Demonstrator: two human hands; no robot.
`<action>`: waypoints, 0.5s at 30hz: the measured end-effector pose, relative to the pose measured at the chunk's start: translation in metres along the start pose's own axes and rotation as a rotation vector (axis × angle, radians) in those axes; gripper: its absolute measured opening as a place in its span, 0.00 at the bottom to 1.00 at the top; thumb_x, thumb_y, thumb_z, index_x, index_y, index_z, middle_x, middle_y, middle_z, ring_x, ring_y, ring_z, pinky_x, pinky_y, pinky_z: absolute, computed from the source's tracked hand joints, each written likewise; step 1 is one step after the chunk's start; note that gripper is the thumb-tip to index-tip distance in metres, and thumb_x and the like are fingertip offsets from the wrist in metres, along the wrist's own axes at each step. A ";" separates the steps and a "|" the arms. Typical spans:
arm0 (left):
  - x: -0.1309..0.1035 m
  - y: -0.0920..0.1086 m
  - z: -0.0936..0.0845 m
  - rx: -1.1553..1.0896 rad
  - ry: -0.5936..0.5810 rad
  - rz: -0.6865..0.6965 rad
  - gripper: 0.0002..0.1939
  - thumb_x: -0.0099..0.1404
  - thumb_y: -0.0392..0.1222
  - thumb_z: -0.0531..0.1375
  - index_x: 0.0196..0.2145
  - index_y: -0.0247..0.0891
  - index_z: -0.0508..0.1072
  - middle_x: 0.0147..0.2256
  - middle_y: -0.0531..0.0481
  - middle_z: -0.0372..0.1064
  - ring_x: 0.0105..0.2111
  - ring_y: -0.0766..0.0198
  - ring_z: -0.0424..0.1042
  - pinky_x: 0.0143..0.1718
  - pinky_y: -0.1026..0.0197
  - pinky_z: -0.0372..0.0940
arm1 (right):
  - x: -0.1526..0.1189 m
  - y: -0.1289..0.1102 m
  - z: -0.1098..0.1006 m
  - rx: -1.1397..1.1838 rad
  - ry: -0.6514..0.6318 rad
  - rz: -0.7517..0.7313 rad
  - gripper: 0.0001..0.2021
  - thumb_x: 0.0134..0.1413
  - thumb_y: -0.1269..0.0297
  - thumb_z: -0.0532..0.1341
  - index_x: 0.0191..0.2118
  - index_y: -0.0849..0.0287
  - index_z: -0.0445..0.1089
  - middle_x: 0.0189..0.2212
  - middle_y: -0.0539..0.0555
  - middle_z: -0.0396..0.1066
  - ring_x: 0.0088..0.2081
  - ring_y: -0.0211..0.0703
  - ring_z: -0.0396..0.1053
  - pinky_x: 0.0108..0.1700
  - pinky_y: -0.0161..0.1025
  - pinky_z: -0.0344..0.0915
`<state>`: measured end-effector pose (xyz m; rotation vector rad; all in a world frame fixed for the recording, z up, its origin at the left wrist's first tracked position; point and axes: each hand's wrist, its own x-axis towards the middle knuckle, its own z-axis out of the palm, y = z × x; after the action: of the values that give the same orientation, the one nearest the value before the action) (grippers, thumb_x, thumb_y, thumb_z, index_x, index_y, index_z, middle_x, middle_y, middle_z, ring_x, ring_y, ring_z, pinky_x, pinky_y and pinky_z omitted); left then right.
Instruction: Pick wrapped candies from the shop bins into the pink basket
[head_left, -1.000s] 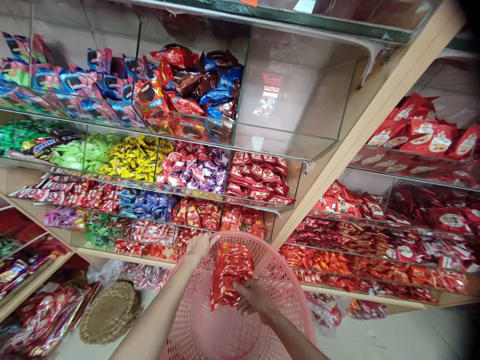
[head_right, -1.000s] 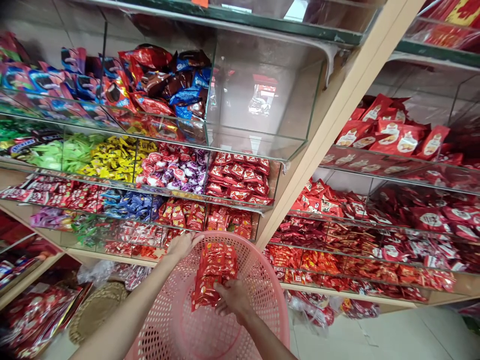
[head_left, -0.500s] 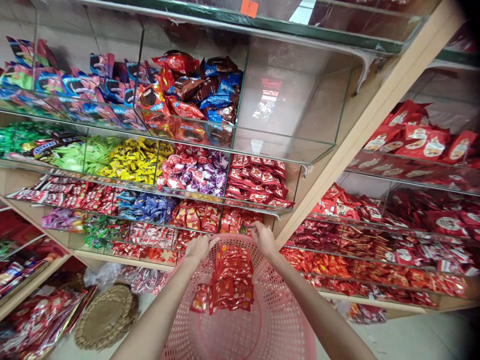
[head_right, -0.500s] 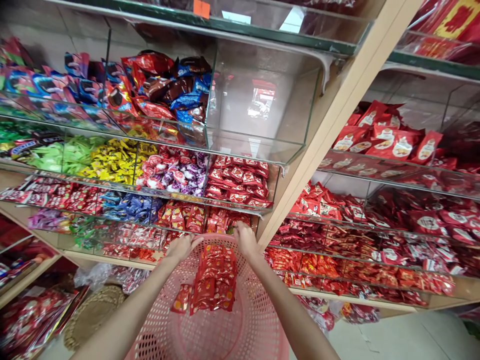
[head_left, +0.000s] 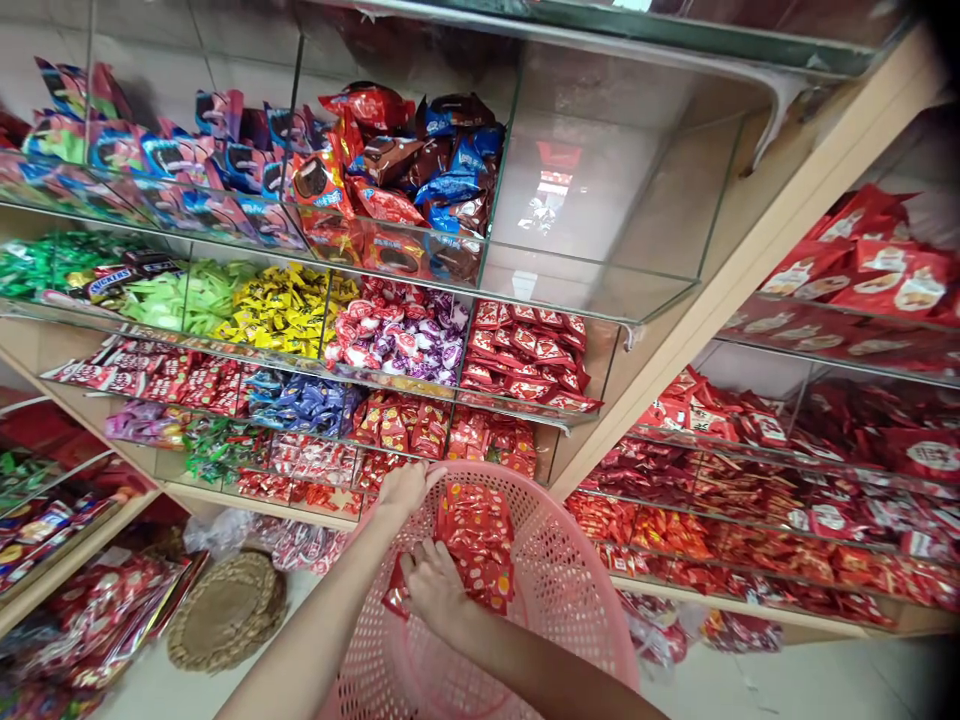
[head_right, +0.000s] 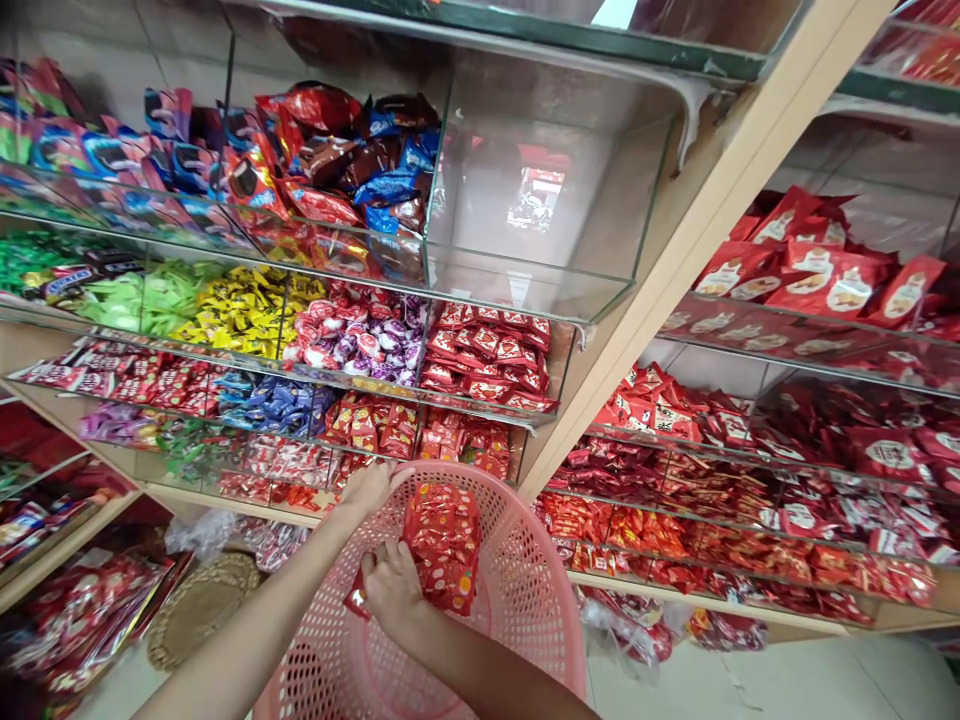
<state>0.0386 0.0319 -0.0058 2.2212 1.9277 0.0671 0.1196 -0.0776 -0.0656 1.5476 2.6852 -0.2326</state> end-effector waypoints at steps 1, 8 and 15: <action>0.000 0.000 -0.001 -0.002 -0.002 0.001 0.32 0.62 0.62 0.37 0.40 0.37 0.71 0.35 0.38 0.74 0.38 0.49 0.73 0.36 0.53 0.64 | 0.004 -0.001 0.001 0.007 -0.008 0.032 0.12 0.54 0.72 0.51 0.43 0.66 0.66 0.40 0.62 0.69 0.47 0.49 0.62 0.48 0.46 0.59; -0.001 0.001 -0.002 -0.007 0.001 -0.013 0.31 0.62 0.62 0.39 0.39 0.38 0.71 0.35 0.39 0.74 0.38 0.49 0.73 0.37 0.54 0.64 | -0.002 -0.015 -0.013 0.032 0.011 0.143 0.14 0.50 0.67 0.55 0.44 0.65 0.66 0.40 0.64 0.69 0.46 0.53 0.64 0.46 0.47 0.62; -0.004 0.002 -0.003 -0.011 0.002 -0.035 0.30 0.62 0.62 0.40 0.40 0.37 0.71 0.36 0.39 0.74 0.39 0.52 0.73 0.38 0.57 0.64 | 0.009 -0.022 -0.031 0.142 -0.076 0.305 0.23 0.46 0.69 0.57 0.51 0.66 0.60 0.35 0.64 0.72 0.39 0.54 0.71 0.37 0.45 0.67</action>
<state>0.0396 0.0278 -0.0022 2.1802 1.9618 0.0748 0.0973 -0.0761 -0.0335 1.9164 2.3791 -0.4667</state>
